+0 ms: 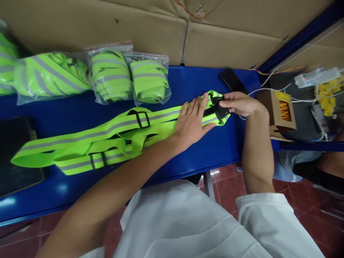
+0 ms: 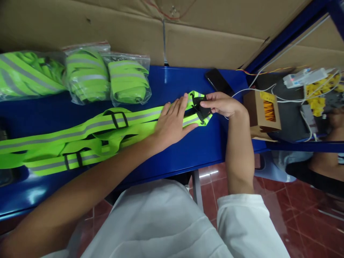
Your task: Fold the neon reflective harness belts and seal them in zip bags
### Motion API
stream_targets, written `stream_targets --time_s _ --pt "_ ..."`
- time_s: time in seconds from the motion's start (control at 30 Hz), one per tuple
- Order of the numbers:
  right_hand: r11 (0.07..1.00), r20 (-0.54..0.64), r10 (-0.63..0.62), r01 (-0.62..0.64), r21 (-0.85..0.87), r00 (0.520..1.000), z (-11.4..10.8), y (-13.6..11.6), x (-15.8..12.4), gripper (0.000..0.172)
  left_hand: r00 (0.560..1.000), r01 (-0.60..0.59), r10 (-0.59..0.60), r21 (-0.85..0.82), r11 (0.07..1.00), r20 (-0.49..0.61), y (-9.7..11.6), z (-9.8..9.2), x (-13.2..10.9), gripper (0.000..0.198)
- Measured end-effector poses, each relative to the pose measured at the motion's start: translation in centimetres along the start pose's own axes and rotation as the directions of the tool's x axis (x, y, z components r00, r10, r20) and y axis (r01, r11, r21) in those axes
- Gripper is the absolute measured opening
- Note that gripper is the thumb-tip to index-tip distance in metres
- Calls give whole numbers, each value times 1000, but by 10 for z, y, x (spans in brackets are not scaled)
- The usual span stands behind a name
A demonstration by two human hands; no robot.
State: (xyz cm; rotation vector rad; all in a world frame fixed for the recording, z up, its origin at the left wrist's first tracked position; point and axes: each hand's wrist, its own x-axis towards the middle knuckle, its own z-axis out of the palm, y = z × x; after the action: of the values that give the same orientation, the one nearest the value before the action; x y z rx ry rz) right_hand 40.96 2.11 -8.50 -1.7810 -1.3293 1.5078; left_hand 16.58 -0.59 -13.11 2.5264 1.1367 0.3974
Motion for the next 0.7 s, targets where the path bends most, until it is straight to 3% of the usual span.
stream_targets --time_s 0.2,0.43,0.5,0.6,0.63,0.7 --pt "988 -72 13 -24 -150 997 8 -7 -2 57 997 29 -31 30 999 72 -4 -4 2 92" --pt "907 -226 -90 -14 -421 970 16 -9 -8 54 992 74 -80 68 995 96 -1 -2 3 77" --pt "810 -331 -181 -51 -584 926 27 -12 -10 46 991 85 -92 72 994 96 0 -2 3 78" --pt "662 -491 -367 -149 -735 790 61 -18 -16 20 993 80 -86 76 994 85 1 -3 3 80" --pt "621 -502 -425 -161 -767 753 75 -19 -18 16 993 73 -79 78 994 82 1 -3 3 79" --pt "528 -450 -509 -147 -836 734 102 -19 -22 20 995 57 -63 82 995 79 1 -3 2 78"
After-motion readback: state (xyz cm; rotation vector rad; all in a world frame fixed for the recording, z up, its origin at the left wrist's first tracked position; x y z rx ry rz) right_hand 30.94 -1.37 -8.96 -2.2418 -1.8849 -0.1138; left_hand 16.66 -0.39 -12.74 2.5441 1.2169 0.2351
